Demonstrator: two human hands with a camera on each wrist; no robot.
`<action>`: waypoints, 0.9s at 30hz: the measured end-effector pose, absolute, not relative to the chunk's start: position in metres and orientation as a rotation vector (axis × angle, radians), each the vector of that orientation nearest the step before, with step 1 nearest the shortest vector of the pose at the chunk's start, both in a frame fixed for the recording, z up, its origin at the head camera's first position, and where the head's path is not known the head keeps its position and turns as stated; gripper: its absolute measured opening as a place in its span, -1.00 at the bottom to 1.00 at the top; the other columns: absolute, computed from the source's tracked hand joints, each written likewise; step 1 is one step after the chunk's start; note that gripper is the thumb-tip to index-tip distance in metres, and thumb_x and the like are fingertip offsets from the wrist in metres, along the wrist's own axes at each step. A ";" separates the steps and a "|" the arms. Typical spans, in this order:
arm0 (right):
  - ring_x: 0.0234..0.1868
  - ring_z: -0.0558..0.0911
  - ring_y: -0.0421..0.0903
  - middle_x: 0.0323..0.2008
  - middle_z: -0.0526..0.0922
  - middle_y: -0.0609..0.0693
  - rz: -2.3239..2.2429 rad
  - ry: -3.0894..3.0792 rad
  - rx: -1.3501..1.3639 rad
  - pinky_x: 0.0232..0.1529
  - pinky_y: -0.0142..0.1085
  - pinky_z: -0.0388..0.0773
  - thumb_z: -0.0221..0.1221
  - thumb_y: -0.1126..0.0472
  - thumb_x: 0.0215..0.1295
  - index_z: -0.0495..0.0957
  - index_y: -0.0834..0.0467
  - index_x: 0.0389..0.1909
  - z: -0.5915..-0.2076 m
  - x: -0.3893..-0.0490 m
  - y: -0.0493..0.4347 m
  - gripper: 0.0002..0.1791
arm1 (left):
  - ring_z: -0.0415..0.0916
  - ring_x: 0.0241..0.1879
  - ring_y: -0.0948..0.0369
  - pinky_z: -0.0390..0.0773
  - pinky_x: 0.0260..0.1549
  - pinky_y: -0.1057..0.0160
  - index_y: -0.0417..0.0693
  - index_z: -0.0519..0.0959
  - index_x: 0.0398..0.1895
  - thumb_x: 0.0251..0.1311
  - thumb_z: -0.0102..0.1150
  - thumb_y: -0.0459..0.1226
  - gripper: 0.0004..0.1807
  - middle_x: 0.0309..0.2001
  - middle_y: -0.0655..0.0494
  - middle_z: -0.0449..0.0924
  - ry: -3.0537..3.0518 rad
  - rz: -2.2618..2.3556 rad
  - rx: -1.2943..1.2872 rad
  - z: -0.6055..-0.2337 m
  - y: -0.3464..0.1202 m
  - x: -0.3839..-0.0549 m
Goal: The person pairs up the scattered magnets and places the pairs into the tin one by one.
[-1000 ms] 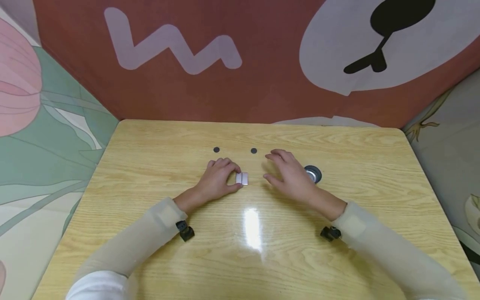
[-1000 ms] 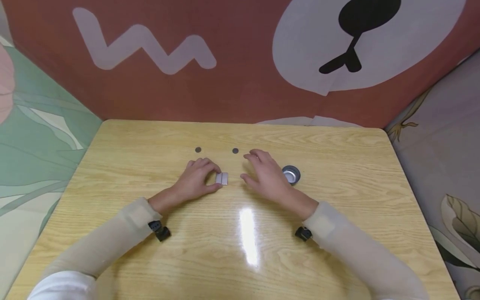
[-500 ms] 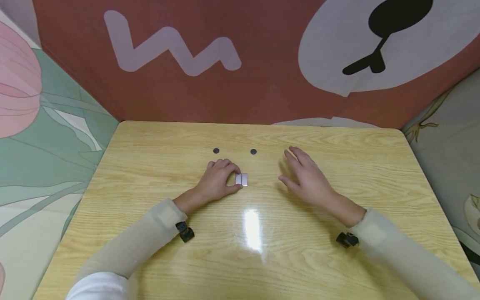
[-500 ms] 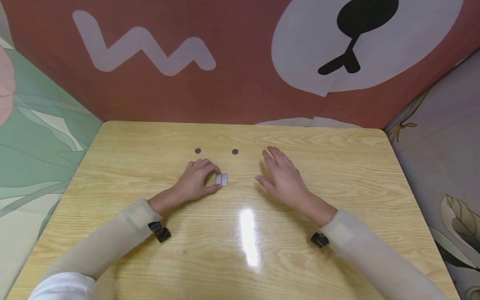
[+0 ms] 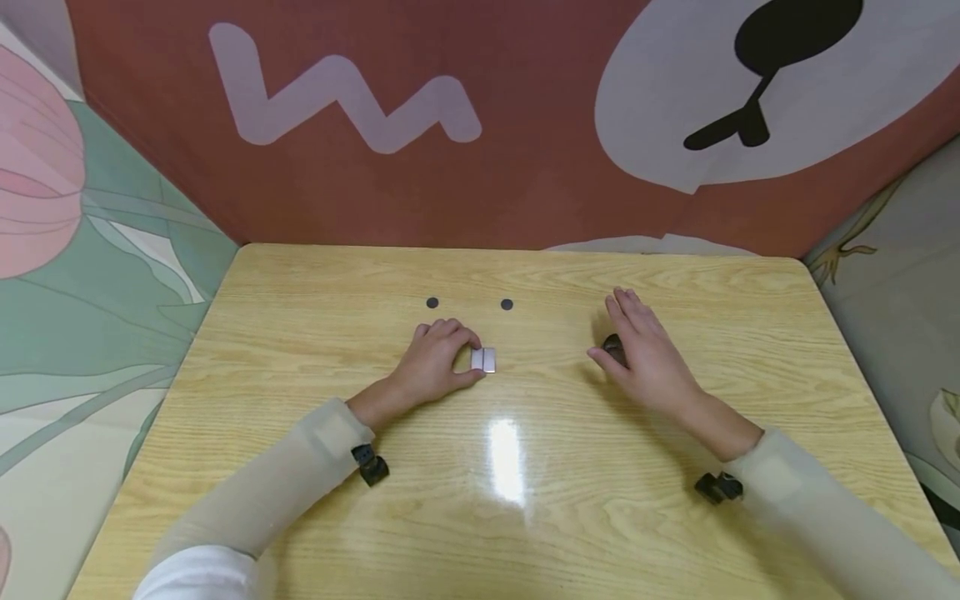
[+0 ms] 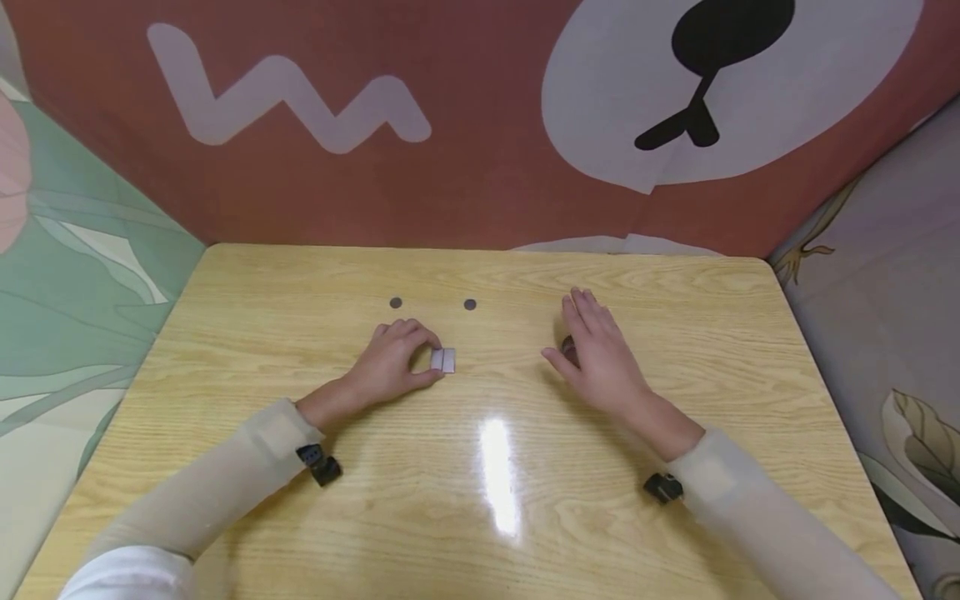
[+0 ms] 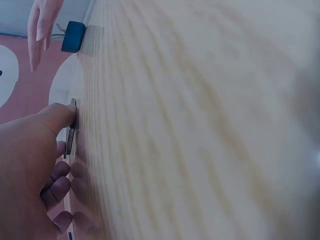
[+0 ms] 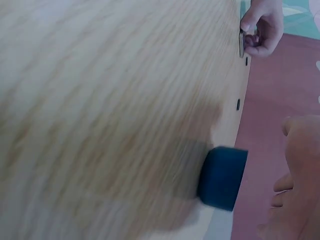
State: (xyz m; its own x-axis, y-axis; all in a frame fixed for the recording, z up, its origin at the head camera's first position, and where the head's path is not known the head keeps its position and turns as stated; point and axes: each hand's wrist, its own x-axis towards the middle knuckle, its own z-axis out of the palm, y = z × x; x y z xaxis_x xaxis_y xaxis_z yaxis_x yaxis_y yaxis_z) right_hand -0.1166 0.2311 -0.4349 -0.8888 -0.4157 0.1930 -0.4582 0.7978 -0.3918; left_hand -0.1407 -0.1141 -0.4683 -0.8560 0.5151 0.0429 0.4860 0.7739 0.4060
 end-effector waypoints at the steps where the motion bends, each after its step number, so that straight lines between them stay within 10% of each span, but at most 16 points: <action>1: 0.57 -0.02 0.30 0.54 0.02 0.40 0.669 -2.889 0.695 0.53 0.12 -0.11 0.22 0.01 0.46 0.04 0.43 0.54 -0.436 -0.116 0.234 -0.11 | 0.44 0.01 0.11 0.29 0.04 0.01 0.08 0.64 0.00 0.18 0.43 0.08 -0.57 0.00 0.14 0.57 2.892 0.633 0.818 -0.468 -0.114 -0.141; 27: 0.58 -0.14 0.32 0.56 -0.09 0.42 0.699 -2.962 0.705 0.50 0.22 -0.16 0.17 -0.05 0.50 -0.06 0.42 0.56 -0.456 -0.110 0.275 -0.07 | 0.45 0.00 0.12 0.29 0.01 0.03 0.08 0.65 -0.02 0.16 0.44 0.07 -0.58 -0.01 0.15 0.57 2.906 0.648 0.817 -0.471 -0.114 -0.141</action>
